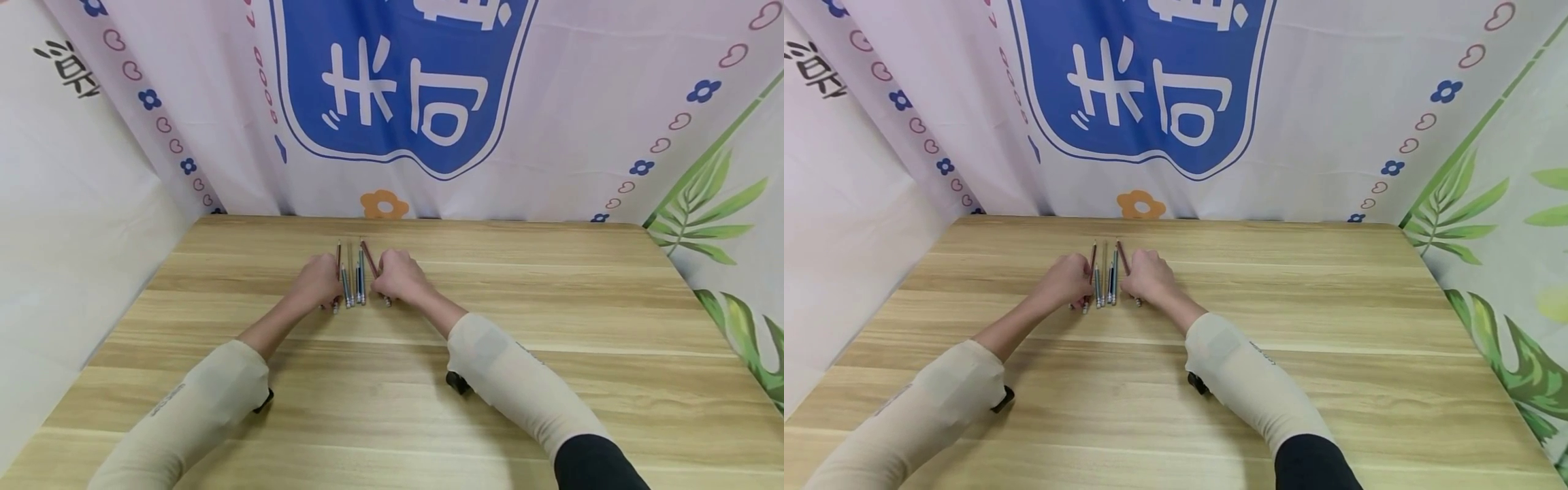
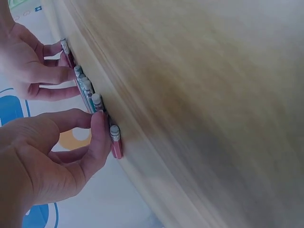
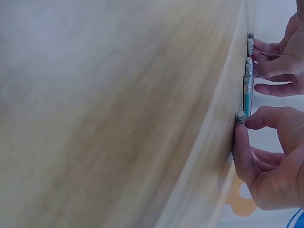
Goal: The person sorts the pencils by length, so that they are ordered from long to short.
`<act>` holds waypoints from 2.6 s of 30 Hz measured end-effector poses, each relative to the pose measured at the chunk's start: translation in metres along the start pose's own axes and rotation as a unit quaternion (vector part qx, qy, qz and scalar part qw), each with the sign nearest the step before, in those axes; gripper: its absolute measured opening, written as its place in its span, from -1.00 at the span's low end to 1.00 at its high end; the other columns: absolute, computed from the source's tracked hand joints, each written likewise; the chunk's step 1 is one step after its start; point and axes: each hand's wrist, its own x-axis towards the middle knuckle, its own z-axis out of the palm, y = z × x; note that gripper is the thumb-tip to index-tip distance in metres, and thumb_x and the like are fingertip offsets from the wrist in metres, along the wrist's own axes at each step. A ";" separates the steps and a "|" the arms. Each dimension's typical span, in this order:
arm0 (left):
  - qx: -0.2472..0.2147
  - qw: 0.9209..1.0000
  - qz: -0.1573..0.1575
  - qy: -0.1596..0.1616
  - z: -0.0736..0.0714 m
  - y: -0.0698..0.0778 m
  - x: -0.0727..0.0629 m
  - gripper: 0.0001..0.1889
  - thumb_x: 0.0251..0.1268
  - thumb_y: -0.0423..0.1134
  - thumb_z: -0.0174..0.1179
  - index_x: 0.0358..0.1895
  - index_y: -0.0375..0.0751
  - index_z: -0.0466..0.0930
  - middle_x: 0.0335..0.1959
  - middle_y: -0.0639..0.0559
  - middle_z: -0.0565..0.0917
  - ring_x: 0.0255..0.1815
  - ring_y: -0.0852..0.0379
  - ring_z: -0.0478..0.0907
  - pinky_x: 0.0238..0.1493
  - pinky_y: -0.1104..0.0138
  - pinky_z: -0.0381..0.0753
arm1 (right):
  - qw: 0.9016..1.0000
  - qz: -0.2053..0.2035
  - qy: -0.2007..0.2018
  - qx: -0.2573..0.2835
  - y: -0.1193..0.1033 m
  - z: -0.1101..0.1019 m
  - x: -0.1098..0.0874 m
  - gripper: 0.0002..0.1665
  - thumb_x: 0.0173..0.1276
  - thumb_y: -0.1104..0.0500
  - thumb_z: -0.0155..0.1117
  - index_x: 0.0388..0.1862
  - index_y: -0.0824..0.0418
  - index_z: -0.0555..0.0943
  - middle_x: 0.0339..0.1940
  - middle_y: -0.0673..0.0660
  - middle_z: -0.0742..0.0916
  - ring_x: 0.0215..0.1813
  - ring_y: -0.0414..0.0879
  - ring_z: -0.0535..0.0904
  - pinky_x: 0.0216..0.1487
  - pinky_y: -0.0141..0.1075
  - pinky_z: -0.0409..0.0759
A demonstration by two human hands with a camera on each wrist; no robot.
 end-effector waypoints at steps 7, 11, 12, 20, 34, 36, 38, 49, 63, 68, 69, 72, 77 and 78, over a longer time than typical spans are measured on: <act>-0.003 1.000 -0.012 -0.011 0.001 0.004 0.002 -0.94 0.22 -0.59 0.25 -0.30 -0.46 0.58 -0.52 -0.21 0.68 -0.69 0.02 0.64 -0.61 0.27 0.76 | 1.000 0.005 -0.008 0.025 0.002 -0.001 -0.001 -0.83 0.27 0.31 0.43 -0.49 0.26 0.63 -0.63 0.11 0.72 -0.71 -0.17 0.53 -0.69 -0.42 0.56; -0.003 1.000 -0.016 -0.016 0.001 0.004 0.004 -0.94 0.20 -0.60 0.24 -0.30 -0.46 0.58 -0.51 -0.22 0.68 -0.69 0.02 0.64 -0.62 0.26 0.77 | 0.999 0.002 -0.014 0.052 0.004 -0.004 -0.003 -0.84 0.31 0.32 0.41 -0.47 0.28 0.64 -0.58 0.14 0.74 -0.68 -0.15 0.57 -0.58 -0.34 0.72; 0.000 1.000 -0.014 -0.015 0.001 0.003 0.005 -0.95 0.21 -0.60 0.23 -0.31 -0.46 0.58 -0.52 -0.22 0.68 -0.70 0.02 0.64 -0.62 0.26 0.76 | 0.998 0.000 -0.013 0.058 0.004 -0.005 -0.004 -0.84 0.31 0.32 0.41 -0.46 0.28 0.64 -0.58 0.14 0.73 -0.68 -0.15 0.58 -0.56 -0.33 0.73; 0.018 1.000 -0.020 -0.015 0.000 0.007 0.004 -0.89 0.29 -0.58 0.20 -0.41 -0.40 0.55 -0.55 -0.20 0.67 -0.69 0.03 0.65 -0.63 0.30 0.75 | 0.996 -0.008 0.000 0.084 0.014 -0.012 -0.009 -0.85 0.32 0.29 0.46 -0.26 0.35 0.65 -0.46 0.17 0.73 -0.63 -0.13 0.61 -0.52 -0.33 0.76; 0.035 0.999 -0.021 -0.028 -0.001 0.009 0.002 -0.82 0.28 -0.58 0.14 -0.50 -0.37 0.51 -0.61 -0.19 0.65 -0.70 0.05 0.65 -0.67 0.34 0.71 | 0.994 0.010 0.021 0.107 0.036 -0.039 -0.024 -0.49 0.27 0.34 0.42 0.20 0.43 0.56 -0.44 0.21 0.76 -0.59 -0.12 0.67 -0.46 -0.31 0.79; 0.038 0.998 -0.025 -0.034 -0.001 0.009 0.003 -0.84 0.28 -0.58 0.14 -0.47 -0.38 0.51 -0.58 -0.20 0.66 -0.70 0.04 0.66 -0.66 0.34 0.72 | 0.993 0.015 0.023 0.112 0.038 -0.041 -0.026 -0.48 0.26 0.34 0.43 0.20 0.43 0.56 -0.43 0.21 0.76 -0.59 -0.12 0.67 -0.45 -0.30 0.80; 0.040 0.998 -0.029 -0.037 -0.001 0.010 0.003 -0.86 0.29 -0.58 0.16 -0.44 -0.39 0.52 -0.56 -0.21 0.66 -0.69 0.04 0.67 -0.64 0.33 0.74 | 0.993 0.019 0.023 0.112 0.040 -0.042 -0.027 -0.48 0.27 0.34 0.44 0.21 0.42 0.57 -0.43 0.22 0.77 -0.58 -0.12 0.68 -0.44 -0.29 0.81; 0.044 0.998 -0.038 -0.037 -0.001 0.014 0.005 -0.87 0.27 -0.62 0.10 -0.39 -0.39 0.51 -0.51 -0.23 0.66 -0.68 0.03 0.66 -0.60 0.28 0.76 | 0.993 0.015 0.034 0.111 0.049 -0.052 -0.032 -0.46 0.26 0.32 0.44 0.21 0.41 0.57 -0.44 0.23 0.77 -0.58 -0.11 0.69 -0.42 -0.26 0.82; 0.040 0.997 -0.053 -0.034 -0.001 0.018 0.007 -0.94 0.29 -0.59 0.10 -0.24 -0.46 0.52 -0.52 -0.21 0.65 -0.69 0.05 0.65 -0.60 0.30 0.77 | 0.992 0.025 0.039 0.115 0.064 -0.062 -0.036 -0.48 0.27 0.32 0.44 0.20 0.42 0.56 -0.50 0.20 0.78 -0.60 -0.12 0.68 -0.43 -0.25 0.81; 0.037 0.997 -0.059 -0.033 -0.001 0.021 0.009 -0.95 0.30 -0.59 0.11 -0.22 -0.50 0.51 -0.49 -0.24 0.65 -0.68 0.02 0.67 -0.55 0.29 0.80 | 0.992 0.028 0.036 0.117 0.065 -0.065 -0.037 -0.45 0.28 0.31 0.45 0.23 0.42 0.55 -0.43 0.23 0.79 -0.57 -0.11 0.68 -0.40 -0.24 0.82; 0.038 0.997 -0.059 -0.034 -0.001 0.021 0.010 -0.95 0.30 -0.59 0.11 -0.21 -0.51 0.50 -0.49 -0.24 0.65 -0.68 0.02 0.68 -0.55 0.29 0.80 | 0.992 0.030 0.036 0.118 0.066 -0.066 -0.038 -0.45 0.28 0.30 0.45 0.23 0.41 0.55 -0.41 0.24 0.79 -0.56 -0.11 0.68 -0.39 -0.24 0.82; 0.039 0.997 -0.059 -0.036 -0.001 0.021 0.010 -0.94 0.30 -0.60 0.11 -0.21 -0.52 0.51 -0.49 -0.25 0.65 -0.67 0.01 0.68 -0.54 0.29 0.80 | 0.992 0.035 0.035 0.120 0.067 -0.068 -0.039 -0.45 0.30 0.29 0.44 0.24 0.41 0.54 -0.35 0.26 0.79 -0.55 -0.11 0.67 -0.38 -0.24 0.82; 0.023 0.997 -0.062 -0.039 -0.004 0.017 0.010 -0.96 0.30 -0.58 0.14 -0.30 -0.44 0.49 -0.50 -0.25 0.65 -0.66 0.01 0.69 -0.54 0.29 0.80 | 0.990 0.040 0.030 0.129 0.074 -0.073 -0.042 -0.45 0.32 0.30 0.42 0.25 0.43 0.52 -0.29 0.30 0.80 -0.56 -0.14 0.67 -0.41 -0.29 0.80; 0.018 0.997 -0.061 -0.038 -0.005 0.016 0.009 -0.94 0.29 -0.57 0.15 -0.32 -0.42 0.48 -0.51 -0.24 0.65 -0.67 0.01 0.69 -0.54 0.29 0.80 | 0.990 0.039 0.030 0.131 0.076 -0.074 -0.043 -0.45 0.33 0.30 0.42 0.25 0.44 0.52 -0.28 0.30 0.80 -0.56 -0.14 0.66 -0.43 -0.31 0.79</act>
